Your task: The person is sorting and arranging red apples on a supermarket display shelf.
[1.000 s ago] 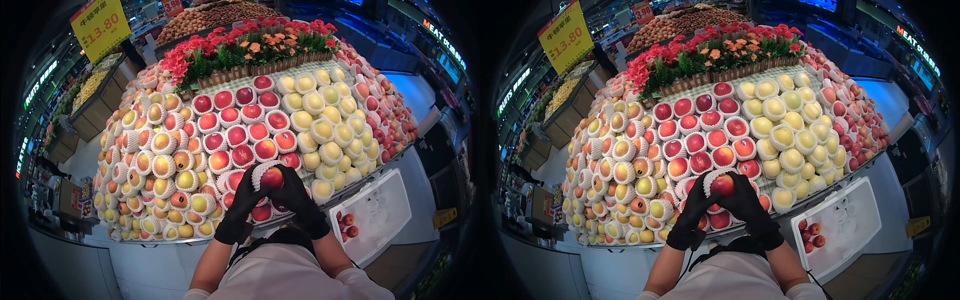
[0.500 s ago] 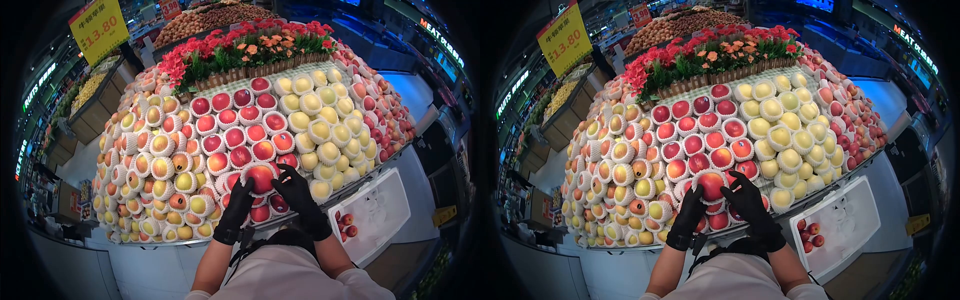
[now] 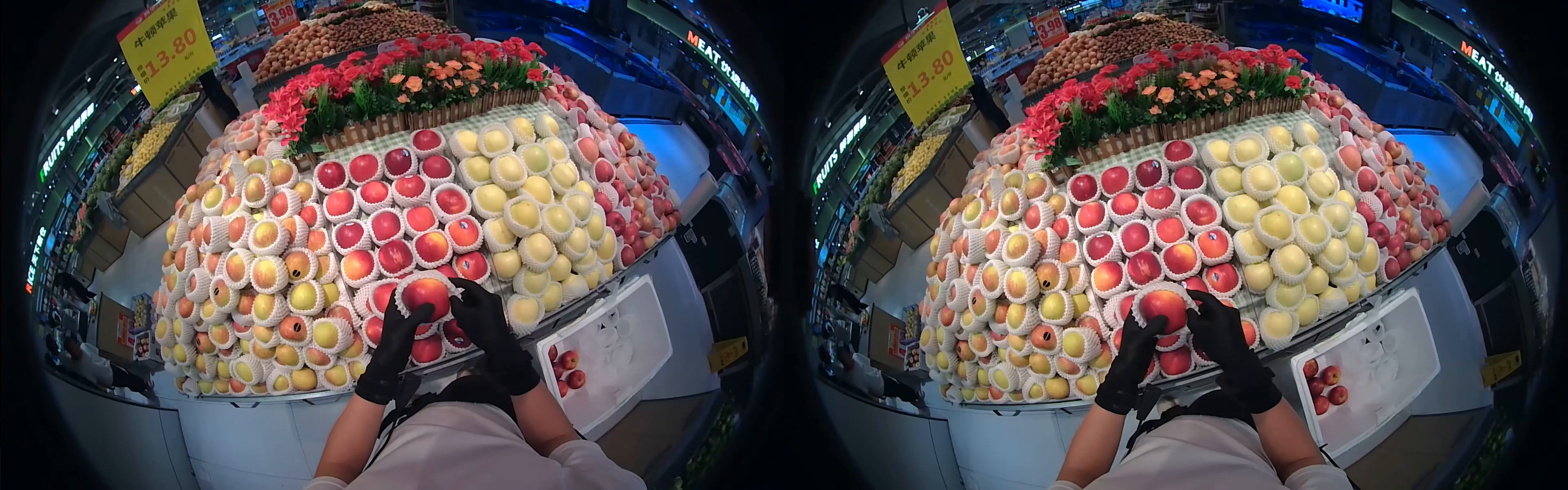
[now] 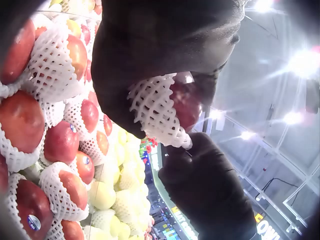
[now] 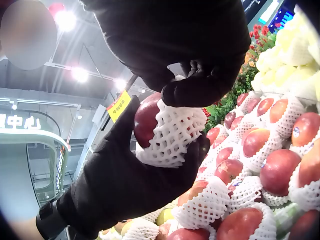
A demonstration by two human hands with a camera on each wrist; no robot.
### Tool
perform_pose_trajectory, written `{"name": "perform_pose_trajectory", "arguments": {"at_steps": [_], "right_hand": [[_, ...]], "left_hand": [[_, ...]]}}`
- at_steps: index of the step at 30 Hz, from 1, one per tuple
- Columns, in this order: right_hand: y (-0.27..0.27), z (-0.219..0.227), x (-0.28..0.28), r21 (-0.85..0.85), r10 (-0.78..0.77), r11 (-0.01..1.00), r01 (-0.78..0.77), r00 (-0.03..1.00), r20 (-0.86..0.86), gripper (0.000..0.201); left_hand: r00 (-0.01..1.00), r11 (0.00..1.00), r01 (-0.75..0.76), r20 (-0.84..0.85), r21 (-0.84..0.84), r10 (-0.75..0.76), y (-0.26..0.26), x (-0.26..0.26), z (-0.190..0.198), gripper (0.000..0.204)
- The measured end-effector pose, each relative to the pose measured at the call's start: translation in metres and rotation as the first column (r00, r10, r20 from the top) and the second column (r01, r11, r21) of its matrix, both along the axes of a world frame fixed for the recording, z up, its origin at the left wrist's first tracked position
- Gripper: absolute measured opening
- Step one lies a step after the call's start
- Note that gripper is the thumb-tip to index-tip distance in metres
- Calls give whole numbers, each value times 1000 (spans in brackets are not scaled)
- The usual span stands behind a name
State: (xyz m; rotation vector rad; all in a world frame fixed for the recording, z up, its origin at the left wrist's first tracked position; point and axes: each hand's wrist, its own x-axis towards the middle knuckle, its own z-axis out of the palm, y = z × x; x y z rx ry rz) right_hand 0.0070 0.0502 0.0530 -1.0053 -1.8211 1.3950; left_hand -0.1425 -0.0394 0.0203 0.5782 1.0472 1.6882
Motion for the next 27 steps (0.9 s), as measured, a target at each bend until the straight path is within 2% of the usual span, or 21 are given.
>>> {"name": "perform_pose_trajectory", "arguments": {"at_steps": [3, 9, 12, 15, 18, 21, 24, 27], "right_hand": [[3, -5, 2, 68, -8, 998, 4, 999, 52, 39], [5, -1, 8, -29, 14, 1000, -13, 999, 52, 42], [5, 11, 11, -174, 54, 984, -48, 998, 29, 41], [12, 9, 15, -184, 118, 977, -109, 992, 42, 43], [17, 0, 17, -39, 129, 991, -130, 991, -41, 47], [18, -1, 17, -153, 204, 965, -212, 977, -65, 51], [19, -5, 20, -266, 221, 938, -224, 974, -44, 55], [12, 24, 27, -247, 302, 924, -292, 953, 0, 59]], "left_hand": [[999, 1000, 7, -53, -7, -8, 0, 1, 1, 66], [996, 996, -5, -87, -91, -3, -3, 6, 7, 66], [999, 999, -8, -43, -37, 6, -4, 8, 6, 65], [1000, 1000, 10, 12, 21, -10, -4, 7, -1, 65], [999, 998, 43, 29, 45, -45, -7, 7, 3, 65], [998, 998, 60, -33, 14, -60, -9, 13, 6, 65], [995, 997, 78, -63, 14, -77, -7, 17, 16, 66], [981, 993, 118, -160, 16, -114, -6, 21, 23, 64]]}}
